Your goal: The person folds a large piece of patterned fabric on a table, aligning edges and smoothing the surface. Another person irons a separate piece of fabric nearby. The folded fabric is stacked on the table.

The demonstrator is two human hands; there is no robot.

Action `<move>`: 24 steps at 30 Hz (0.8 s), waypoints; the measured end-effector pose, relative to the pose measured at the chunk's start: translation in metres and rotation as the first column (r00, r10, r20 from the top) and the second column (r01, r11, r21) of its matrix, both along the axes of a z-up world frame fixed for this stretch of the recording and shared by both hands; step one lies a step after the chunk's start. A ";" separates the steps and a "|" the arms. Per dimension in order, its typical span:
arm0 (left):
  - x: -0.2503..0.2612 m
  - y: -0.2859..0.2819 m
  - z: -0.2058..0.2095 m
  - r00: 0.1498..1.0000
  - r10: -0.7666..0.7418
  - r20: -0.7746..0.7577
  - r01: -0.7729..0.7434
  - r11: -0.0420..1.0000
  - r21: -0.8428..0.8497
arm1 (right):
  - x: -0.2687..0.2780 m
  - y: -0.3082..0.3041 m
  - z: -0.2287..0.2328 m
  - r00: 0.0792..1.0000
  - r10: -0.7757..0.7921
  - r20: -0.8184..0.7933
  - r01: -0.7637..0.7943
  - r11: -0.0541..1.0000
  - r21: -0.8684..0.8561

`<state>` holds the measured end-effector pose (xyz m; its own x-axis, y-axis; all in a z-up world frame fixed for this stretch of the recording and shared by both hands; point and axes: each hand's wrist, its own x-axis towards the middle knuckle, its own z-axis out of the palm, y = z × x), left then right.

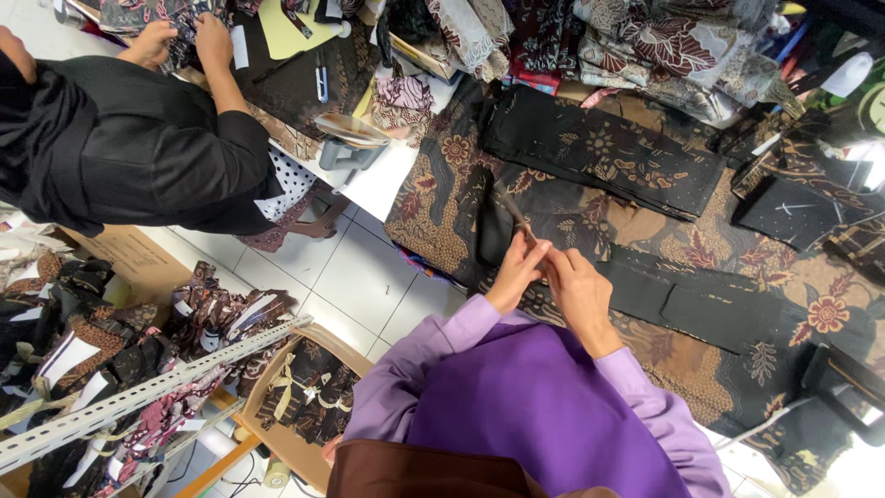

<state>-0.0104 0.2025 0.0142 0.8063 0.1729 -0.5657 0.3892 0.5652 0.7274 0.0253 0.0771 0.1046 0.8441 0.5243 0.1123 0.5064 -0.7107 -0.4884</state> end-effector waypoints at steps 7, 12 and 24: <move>0.070 0.077 -0.026 0.971 0.160 0.175 -0.164 0.986 0.007 | 0.017 0.010 0.014 1.000 -0.023 0.002 0.022 0.997 0.067; 0.148 0.162 -0.054 0.903 0.314 0.295 -0.327 0.945 -0.007 | 0.014 -0.009 0.000 0.988 -0.081 -0.129 0.086 0.996 0.030; 0.263 0.273 -0.136 0.891 0.409 0.199 -0.404 0.912 -0.066 | 0.012 -0.015 -0.023 0.938 -0.095 -0.333 0.099 0.995 -0.005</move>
<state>0.2529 0.4753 -0.1217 0.7663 0.4994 -0.4041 -0.0334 0.6591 0.7513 0.0376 0.0620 0.0819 0.8813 0.4380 -0.1774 0.2427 -0.7415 -0.6255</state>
